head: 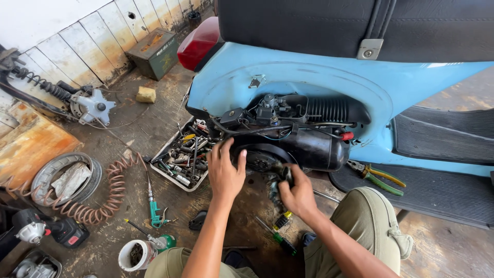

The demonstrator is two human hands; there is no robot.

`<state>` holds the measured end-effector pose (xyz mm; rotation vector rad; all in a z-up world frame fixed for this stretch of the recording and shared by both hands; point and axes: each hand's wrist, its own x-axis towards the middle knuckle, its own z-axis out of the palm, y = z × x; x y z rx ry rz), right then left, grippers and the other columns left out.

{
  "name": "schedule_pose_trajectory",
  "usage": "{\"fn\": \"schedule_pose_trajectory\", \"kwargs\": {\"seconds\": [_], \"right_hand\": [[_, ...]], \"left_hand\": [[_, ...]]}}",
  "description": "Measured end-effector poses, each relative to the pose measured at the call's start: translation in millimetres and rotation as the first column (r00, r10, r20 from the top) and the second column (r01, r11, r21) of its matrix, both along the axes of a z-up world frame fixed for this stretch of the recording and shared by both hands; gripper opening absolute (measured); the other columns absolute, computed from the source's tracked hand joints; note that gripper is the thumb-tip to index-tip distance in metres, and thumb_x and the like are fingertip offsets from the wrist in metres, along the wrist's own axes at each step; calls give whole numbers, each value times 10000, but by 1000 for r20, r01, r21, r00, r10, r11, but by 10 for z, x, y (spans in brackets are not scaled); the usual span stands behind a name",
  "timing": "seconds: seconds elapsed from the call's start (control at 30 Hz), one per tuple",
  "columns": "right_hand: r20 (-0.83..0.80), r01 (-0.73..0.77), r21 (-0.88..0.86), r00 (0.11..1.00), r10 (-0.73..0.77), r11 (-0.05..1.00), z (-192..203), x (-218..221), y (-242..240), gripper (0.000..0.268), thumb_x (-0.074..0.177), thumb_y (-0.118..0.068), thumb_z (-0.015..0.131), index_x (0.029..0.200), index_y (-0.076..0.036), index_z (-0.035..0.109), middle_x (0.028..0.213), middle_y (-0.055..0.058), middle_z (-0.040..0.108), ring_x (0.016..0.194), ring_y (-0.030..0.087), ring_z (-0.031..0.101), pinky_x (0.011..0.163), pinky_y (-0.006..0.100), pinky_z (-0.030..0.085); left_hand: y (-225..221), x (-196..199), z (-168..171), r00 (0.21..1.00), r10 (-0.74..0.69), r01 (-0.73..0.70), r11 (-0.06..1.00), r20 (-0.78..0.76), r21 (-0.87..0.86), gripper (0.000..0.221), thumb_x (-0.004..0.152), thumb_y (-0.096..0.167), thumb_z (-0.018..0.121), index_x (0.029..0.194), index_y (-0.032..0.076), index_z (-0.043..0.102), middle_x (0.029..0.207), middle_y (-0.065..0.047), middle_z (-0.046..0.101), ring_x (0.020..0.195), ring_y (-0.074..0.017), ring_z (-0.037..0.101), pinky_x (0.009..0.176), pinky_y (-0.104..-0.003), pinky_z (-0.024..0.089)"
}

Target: Removing, cleaning, and reinstalling the carburetor of a blue scooter

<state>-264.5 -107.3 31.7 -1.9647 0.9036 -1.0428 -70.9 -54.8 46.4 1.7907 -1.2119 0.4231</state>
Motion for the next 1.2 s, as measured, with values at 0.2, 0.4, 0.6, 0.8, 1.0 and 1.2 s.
{"fn": "schedule_pose_trajectory", "kwargs": {"seconds": [0.2, 0.4, 0.6, 0.8, 1.0, 1.2], "right_hand": [[37, 143, -3, 989, -143, 990, 22, -301, -324, 379, 809, -96, 599, 1184, -99, 656, 833, 242, 670, 811, 472, 681, 639, 528, 538], [23, 159, 24, 987, -160, 987, 39, -368, -381, 394, 787, -99, 614, 1173, -143, 681, 845, 214, 691, 783, 460, 681, 632, 535, 534], [44, 118, 74, 992, -121, 990, 131, -399, -387, 345, 848, -90, 563, 1177, -127, 662, 842, 212, 685, 718, 411, 656, 591, 531, 516], [59, 97, 98, 993, -103, 990, 127, -428, -412, 305, 832, -100, 598, 1128, -116, 669, 810, 203, 656, 721, 380, 658, 587, 488, 511], [68, 89, 108, 993, -97, 990, 257, -397, -391, 281, 838, -99, 591, 1105, -107, 678, 796, 214, 665, 684, 374, 649, 588, 491, 500], [48, 88, 75, 995, -92, 993, 232, -407, -402, 261, 821, -103, 615, 1077, -106, 668, 784, 205, 644, 691, 386, 643, 600, 479, 495]], "left_hand": [[-548, 203, 477, 976, -123, 124, 992, 182, 6, 393, 1019, 377, 614, 1337, 155, 669, 1217, -43, 649, 1147, -282, 575, 900, -436, 472], [-986, 334, 602, 948, -273, 188, 894, 161, 406, 505, 1004, 496, 569, 1434, 232, 593, 1289, 19, 656, 1217, -214, 582, 1046, -480, 330], [-910, 291, 859, 946, -310, 235, 860, 99, 453, 460, 1026, 484, 545, 1412, 243, 612, 1261, 25, 668, 1173, -208, 601, 1025, -488, 323], [-820, 235, 1048, 943, -332, 282, 823, 14, 493, 457, 1049, 401, 560, 1448, 180, 573, 1296, -44, 646, 1200, -259, 607, 1052, -526, 313], [-796, 210, 1079, 947, -322, 278, 829, 8, 485, 441, 1048, 377, 569, 1435, 167, 579, 1271, -50, 653, 1178, -265, 614, 1049, -529, 319], [-804, 223, 1053, 947, -320, 288, 826, -16, 485, 440, 1044, 380, 577, 1436, 181, 583, 1282, -38, 651, 1177, -254, 611, 1050, -528, 317]]}}
